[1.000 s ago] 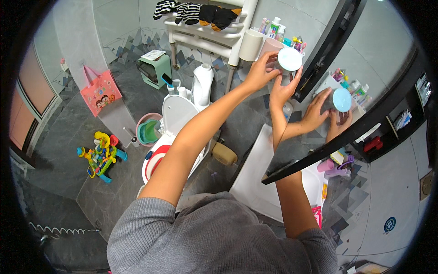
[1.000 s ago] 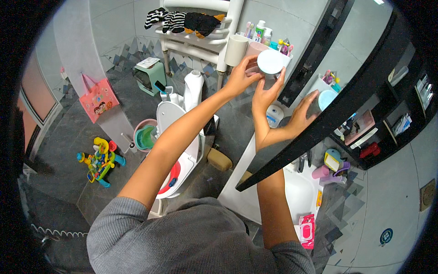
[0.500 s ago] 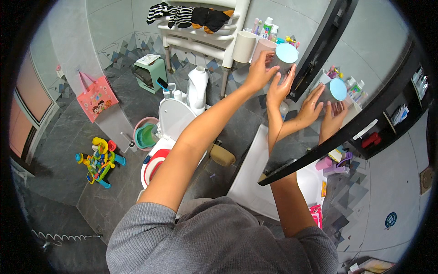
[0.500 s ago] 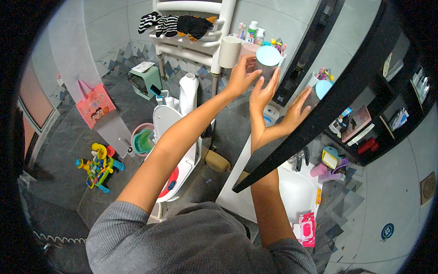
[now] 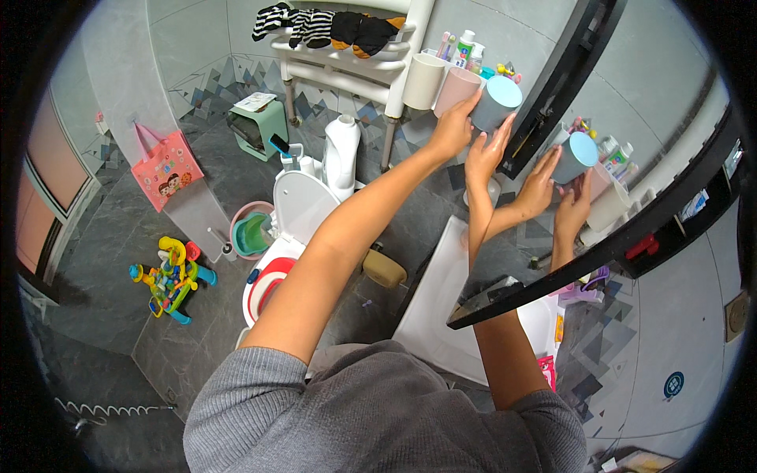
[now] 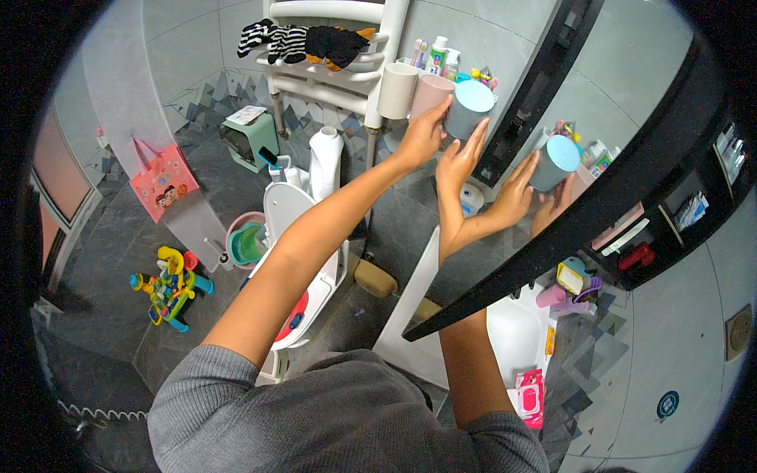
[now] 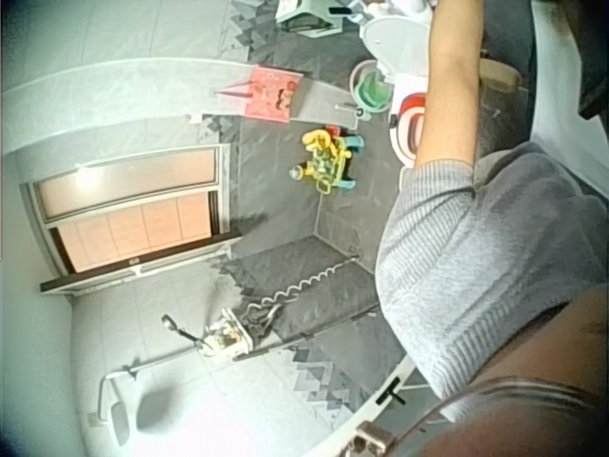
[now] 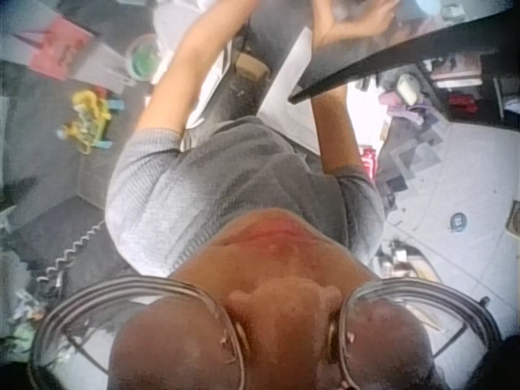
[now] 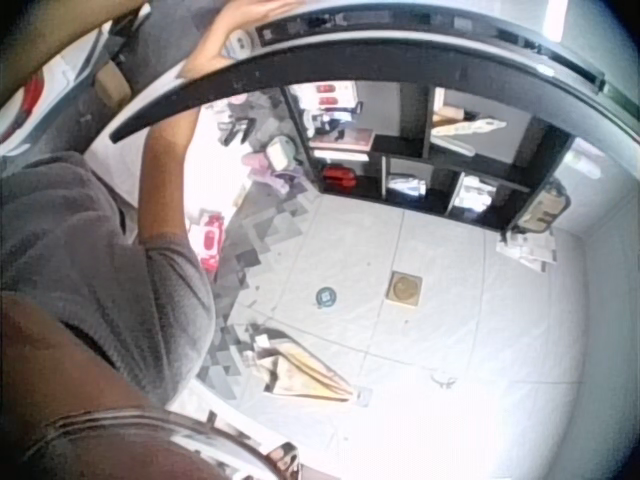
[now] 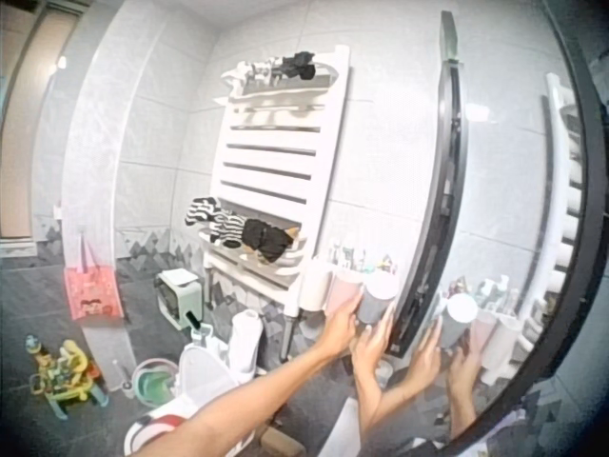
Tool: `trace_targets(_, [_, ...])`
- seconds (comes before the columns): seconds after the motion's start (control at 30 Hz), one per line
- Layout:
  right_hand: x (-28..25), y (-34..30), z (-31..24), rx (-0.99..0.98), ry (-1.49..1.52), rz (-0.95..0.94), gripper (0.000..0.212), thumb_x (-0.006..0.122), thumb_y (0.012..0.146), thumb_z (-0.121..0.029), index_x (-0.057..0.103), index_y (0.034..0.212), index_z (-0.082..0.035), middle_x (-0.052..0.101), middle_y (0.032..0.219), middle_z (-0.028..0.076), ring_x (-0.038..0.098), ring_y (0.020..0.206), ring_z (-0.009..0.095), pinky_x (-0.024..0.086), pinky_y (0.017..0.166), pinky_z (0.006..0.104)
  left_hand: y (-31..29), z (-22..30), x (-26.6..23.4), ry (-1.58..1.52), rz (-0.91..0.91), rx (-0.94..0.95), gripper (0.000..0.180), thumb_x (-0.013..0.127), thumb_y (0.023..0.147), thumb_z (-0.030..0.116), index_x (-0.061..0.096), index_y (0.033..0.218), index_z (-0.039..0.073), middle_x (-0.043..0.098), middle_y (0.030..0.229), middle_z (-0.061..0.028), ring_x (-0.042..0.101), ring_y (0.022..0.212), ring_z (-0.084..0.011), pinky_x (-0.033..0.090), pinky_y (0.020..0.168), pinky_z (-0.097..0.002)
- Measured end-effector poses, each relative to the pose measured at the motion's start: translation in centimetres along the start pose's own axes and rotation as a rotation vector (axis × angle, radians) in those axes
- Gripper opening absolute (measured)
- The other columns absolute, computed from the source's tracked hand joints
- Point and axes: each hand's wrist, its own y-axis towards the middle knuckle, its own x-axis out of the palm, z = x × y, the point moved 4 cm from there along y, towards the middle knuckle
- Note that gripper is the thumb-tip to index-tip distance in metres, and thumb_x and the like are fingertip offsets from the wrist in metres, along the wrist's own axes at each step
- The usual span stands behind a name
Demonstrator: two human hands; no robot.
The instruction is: The person cleans several plastic cups in a bathroom sink. They rinse each cup under running water, wipe the interior and exterior with their hands, and place the cleaned cups on a wall-mounted rack.
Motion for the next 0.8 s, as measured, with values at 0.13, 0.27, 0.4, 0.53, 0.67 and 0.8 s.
trace_targets(0.13, [-0.8, 0.9, -0.1, -0.026, -0.095, -0.025, 0.071, 0.046, 0.078, 0.002, 0.020, 0.144, 0.000, 0.024, 0.147, 0.022, 0.025, 0.136, 0.038, 0.021, 0.111, 0.0419, 0.3, 0.7, 0.9, 0.106, 0.006, 0.089, 0.064, 0.046, 0.079, -0.010, 0.035, 0.140, 0.007, 0.053, 0.125, -0.0205, 0.057, 0.106, -0.0313, 0.050, 0.086, -0.0344])
trace_targets(0.27, [-0.7, 1.0, 0.2, -0.030, -0.129, -0.042, 0.072, 0.047, 0.078, 0.001, 0.019, 0.144, 0.000, 0.023, 0.148, 0.022, 0.024, 0.136, 0.038, 0.020, 0.111, 0.0424, 0.2, 1.2, 1.1, 0.147, 0.037, 0.147, 0.065, 0.048, 0.080, -0.006, 0.031, 0.141, 0.006, 0.049, 0.127, -0.0227, 0.054, 0.110, -0.0371, 0.043, 0.094, -0.0407])
trace_targets(0.4, [-0.4, 0.8, 0.7, -0.029, -0.131, -0.058, 0.072, 0.048, 0.079, 0.000, 0.019, 0.145, -0.001, 0.022, 0.148, 0.023, 0.024, 0.136, 0.039, 0.021, 0.111, 0.0428, 0.4, 1.9, 1.2, 0.020, 0.008, 0.045, 0.064, 0.046, 0.079, -0.005, 0.032, 0.140, 0.008, 0.046, 0.130, -0.0237, 0.051, 0.113, -0.0385, 0.041, 0.096, -0.0424])
trace_targets(0.53, [-0.3, 0.9, 1.1, -0.027, -0.124, -0.062, 0.072, 0.049, 0.080, -0.001, 0.019, 0.145, -0.001, 0.021, 0.147, 0.024, 0.024, 0.135, 0.039, 0.021, 0.111, 0.0431, 0.5, 2.6, 1.3, 0.162, -0.032, 0.039, 0.063, 0.044, 0.079, -0.003, 0.033, 0.140, 0.009, 0.049, 0.126, -0.0230, 0.050, 0.113, -0.0384, 0.041, 0.096, -0.0429])
trace_targets(0.67, [-0.6, 1.0, 1.4, -0.031, -0.134, -0.078, 0.072, 0.050, 0.080, -0.002, 0.019, 0.145, -0.002, 0.020, 0.147, 0.025, 0.024, 0.135, 0.040, 0.021, 0.110, 0.0435, 0.4, 2.1, 2.0, 0.262, -0.014, 0.025, 0.061, 0.044, 0.080, -0.003, 0.036, 0.139, 0.010, 0.048, 0.127, -0.0216, 0.052, 0.109, -0.0417, 0.043, 0.090, -0.0452])
trace_targets(0.8, [0.3, 0.2, 1.4, -0.012, -0.112, -0.099, 0.072, 0.051, 0.081, -0.003, 0.019, 0.145, -0.002, 0.019, 0.147, 0.025, 0.024, 0.135, 0.040, 0.021, 0.110, 0.0439, -0.4, 1.4, 1.2, 0.297, 0.013, 0.039, 0.061, 0.044, 0.080, -0.002, 0.035, 0.140, 0.009, 0.047, 0.128, -0.0216, 0.050, 0.111, -0.0406, 0.042, 0.093, -0.0438])
